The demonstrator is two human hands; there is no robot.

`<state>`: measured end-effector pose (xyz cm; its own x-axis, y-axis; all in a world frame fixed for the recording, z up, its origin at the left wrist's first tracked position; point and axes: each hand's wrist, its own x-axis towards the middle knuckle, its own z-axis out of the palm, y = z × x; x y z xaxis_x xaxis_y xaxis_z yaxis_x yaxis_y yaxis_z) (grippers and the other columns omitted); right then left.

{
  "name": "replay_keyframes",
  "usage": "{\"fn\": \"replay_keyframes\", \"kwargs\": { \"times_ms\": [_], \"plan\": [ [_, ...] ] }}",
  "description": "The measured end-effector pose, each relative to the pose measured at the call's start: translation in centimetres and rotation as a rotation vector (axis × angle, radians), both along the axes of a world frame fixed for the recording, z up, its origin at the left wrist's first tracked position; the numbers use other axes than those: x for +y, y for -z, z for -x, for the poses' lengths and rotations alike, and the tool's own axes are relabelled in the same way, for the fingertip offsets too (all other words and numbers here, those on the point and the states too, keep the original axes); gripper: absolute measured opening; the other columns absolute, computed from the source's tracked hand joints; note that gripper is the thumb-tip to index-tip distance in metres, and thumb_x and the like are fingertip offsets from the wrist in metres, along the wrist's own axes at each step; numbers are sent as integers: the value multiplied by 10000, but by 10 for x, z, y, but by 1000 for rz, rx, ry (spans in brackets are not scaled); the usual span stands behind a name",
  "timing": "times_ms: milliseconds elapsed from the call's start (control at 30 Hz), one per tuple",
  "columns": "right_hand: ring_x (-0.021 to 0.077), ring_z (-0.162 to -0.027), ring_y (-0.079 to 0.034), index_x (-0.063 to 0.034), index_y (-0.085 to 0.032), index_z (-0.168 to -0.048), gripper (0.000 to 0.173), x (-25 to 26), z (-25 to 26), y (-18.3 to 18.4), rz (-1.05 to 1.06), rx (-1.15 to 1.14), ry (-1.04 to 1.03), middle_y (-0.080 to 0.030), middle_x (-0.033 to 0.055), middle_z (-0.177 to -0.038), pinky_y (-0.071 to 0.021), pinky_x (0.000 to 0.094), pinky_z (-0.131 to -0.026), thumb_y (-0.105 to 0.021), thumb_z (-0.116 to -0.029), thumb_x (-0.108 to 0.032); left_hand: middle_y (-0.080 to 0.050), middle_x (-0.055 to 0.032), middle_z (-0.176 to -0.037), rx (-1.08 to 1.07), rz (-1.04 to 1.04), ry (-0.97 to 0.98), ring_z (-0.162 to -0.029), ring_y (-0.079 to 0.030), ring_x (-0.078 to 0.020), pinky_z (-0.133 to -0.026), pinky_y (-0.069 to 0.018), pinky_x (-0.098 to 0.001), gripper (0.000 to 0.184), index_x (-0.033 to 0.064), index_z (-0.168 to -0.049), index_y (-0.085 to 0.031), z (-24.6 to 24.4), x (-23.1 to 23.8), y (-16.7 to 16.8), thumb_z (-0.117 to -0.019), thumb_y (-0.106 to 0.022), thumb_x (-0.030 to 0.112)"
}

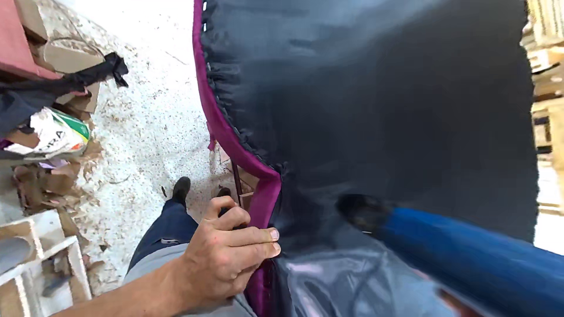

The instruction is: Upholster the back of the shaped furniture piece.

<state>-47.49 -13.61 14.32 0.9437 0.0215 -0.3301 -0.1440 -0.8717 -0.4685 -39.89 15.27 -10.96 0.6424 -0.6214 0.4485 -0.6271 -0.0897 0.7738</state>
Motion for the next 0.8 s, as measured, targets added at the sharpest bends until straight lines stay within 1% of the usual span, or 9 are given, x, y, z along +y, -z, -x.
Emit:
{"fn": "replay_keyframes", "kwargs": {
  "times_ms": [33,67,100,167,200,300,467,567,800],
  "plan": [
    [224,-1020,-717,34,-681,-1206,360,3,-21,16,-16,16,-54,-736,209,-1077,-577,410,-921,-729,-954,-220,-725,165,-1202,13,9,-8,-1034,-590,-58,-1057,-307,-370,256,298,-1101,-758,1,-1,0,-1031,-522,228],
    [192,-959,-726,16,-699,-1161,355,9,-37,26,0,28,-88,-749,197,-1001,-585,377,-866,-743,-934,-253,-724,162,-1199,19,19,-19,-1027,-590,-64,-1057,-311,-371,253,297,-1103,-752,1,-2,0,-1032,-518,231],
    [125,-921,-725,-1,-704,-1128,349,14,-48,33,30,34,-113,-757,166,-951,-585,304,-836,-750,-916,-275,-725,157,-1196,25,31,-29,-1016,-588,-71,-1049,-311,-370,251,292,-1104,-749,2,-2,0,-1033,-516,232],
    [7,-894,-685,-16,-697,-1090,338,19,-55,42,66,22,-123,-753,115,-900,-544,179,-825,-751,-891,-283,-726,148,-1190,37,38,-38,-1009,-584,-82,-1048,-302,-365,248,285,-1107,-744,2,-3,0,-1037,-512,232],
    [-8,-893,-677,-9,-698,-1091,340,19,-57,45,63,19,-125,-753,115,-892,-529,159,-828,-753,-889,-277,-726,145,-1188,44,36,-39,-1010,-583,-85,-1048,-300,-362,247,285,-1105,-744,2,-3,0,-1036,-513,232],
    [34,-868,-691,-6,-690,-1107,336,22,-60,53,52,39,-156,-755,138,-881,-528,175,-799,-731,-909,-275,-728,138,-1182,50,35,-43,-997,-581,-97,-1041,-306,-364,255,279,-1103,-745,1,-2,0,-1037,-507,215],
    [189,-831,-746,50,-708,-1047,340,33,-60,62,47,53,-120,-759,195,-878,-583,314,-760,-706,-937,-272,-725,148,-1180,50,37,-48,-984,-576,-94,-1040,-299,-364,251,274,-1091,-743,1,-2,1,-1035,-508,207],
    [155,-841,-741,53,-709,-1035,334,40,-60,63,60,47,-91,-761,182,-874,-570,269,-782,-702,-932,-265,-726,147,-1180,59,40,-49,-986,-579,-91,-1047,-294,-365,251,270,-1089,-741,1,-2,1,-1037,-505,204],
    [134,-858,-732,56,-717,-1061,326,40,-55,65,36,73,-65,-760,185,-888,-557,241,-802,-706,-929,-242,-722,153,-1190,61,32,-54,-983,-573,-85,-1043,-292,-366,260,277,-1095,-740,3,-1,2,-1034,-500,196]
  ]
}}
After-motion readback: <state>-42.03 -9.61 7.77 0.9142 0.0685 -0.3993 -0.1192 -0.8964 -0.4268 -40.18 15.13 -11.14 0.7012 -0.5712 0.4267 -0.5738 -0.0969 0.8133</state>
